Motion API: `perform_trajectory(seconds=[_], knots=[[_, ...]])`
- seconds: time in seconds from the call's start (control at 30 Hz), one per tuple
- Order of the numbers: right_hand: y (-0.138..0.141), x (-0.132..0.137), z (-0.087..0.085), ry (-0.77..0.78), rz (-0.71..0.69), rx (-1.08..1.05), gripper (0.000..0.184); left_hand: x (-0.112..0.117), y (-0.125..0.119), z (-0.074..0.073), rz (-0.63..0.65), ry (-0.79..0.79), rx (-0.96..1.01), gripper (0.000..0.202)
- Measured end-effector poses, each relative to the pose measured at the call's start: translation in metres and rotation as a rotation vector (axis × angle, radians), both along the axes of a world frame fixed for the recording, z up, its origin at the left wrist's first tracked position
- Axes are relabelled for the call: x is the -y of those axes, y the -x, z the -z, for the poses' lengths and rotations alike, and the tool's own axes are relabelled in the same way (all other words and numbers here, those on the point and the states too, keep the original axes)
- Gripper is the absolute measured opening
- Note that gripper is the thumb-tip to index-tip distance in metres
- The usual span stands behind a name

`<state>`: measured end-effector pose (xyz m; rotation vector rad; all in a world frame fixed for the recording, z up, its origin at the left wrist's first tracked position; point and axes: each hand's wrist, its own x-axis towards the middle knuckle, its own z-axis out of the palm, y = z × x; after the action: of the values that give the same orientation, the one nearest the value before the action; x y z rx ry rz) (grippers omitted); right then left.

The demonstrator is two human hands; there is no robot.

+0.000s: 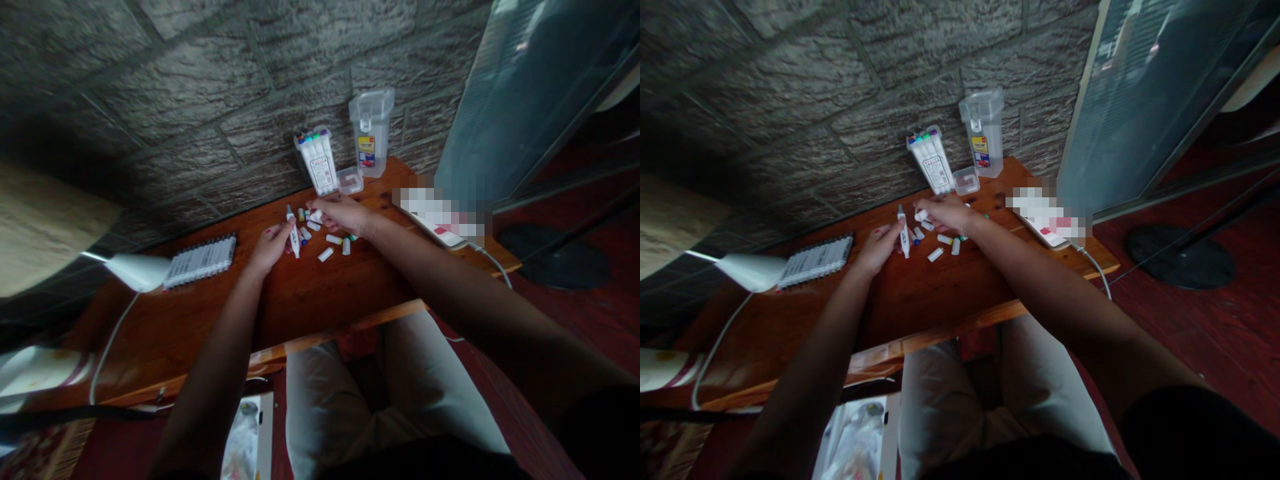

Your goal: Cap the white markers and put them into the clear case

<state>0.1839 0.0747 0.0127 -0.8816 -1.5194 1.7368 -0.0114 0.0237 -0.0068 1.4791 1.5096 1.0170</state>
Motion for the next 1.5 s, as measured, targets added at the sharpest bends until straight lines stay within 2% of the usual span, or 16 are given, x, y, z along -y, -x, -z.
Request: perform_trajectory(seconds=[0.1, 0.2, 0.27, 0.47, 0.67, 0.77, 0.87, 1.0, 1.23, 1.5], knots=[[-0.002, 0.001, 0.002, -0.121, 0.114, 0.091, 0.043, 0.002, 0.000, -0.001, 0.001, -0.002, -0.016, 0.068], [-0.002, 0.004, 0.003, -0.262, 0.097, 0.110, 0.053, 0.004, 0.000, -0.002, 0.005, -0.034, -0.039, 0.071], [-0.001, 0.006, 0.002, -0.293, 0.055, 0.078, 0.054, 0.006, 0.000, -0.003, 0.020, -0.059, -0.033, 0.069], [-0.001, 0.002, 0.002, -0.247, 0.126, -0.015, 0.054, 0.010, -0.006, -0.006, 0.059, -0.052, 0.008, 0.064], [0.002, -0.007, 0.010, -0.202, 0.300, -0.119, 0.040, 0.011, -0.007, -0.007, 0.105, -0.039, -0.019, 0.059], [0.001, -0.008, 0.010, -0.141, 0.334, -0.175, 0.037, 0.010, -0.006, -0.006, 0.125, -0.046, -0.055, 0.055], [0.000, -0.009, 0.008, -0.109, 0.319, -0.181, 0.037, 0.010, -0.006, -0.005, 0.145, -0.054, -0.071, 0.053], [0.001, -0.008, 0.010, -0.160, 0.290, -0.151, 0.041, 0.011, -0.005, -0.005, 0.173, -0.064, -0.088, 0.051], [0.000, -0.003, 0.013, -0.204, 0.002, -0.093, 0.050, 0.012, -0.007, -0.005, 0.188, -0.118, -0.084, 0.051], [-0.001, 0.000, 0.012, -0.202, -0.097, -0.005, 0.053, 0.010, -0.007, -0.001, 0.208, -0.170, -0.060, 0.050]])
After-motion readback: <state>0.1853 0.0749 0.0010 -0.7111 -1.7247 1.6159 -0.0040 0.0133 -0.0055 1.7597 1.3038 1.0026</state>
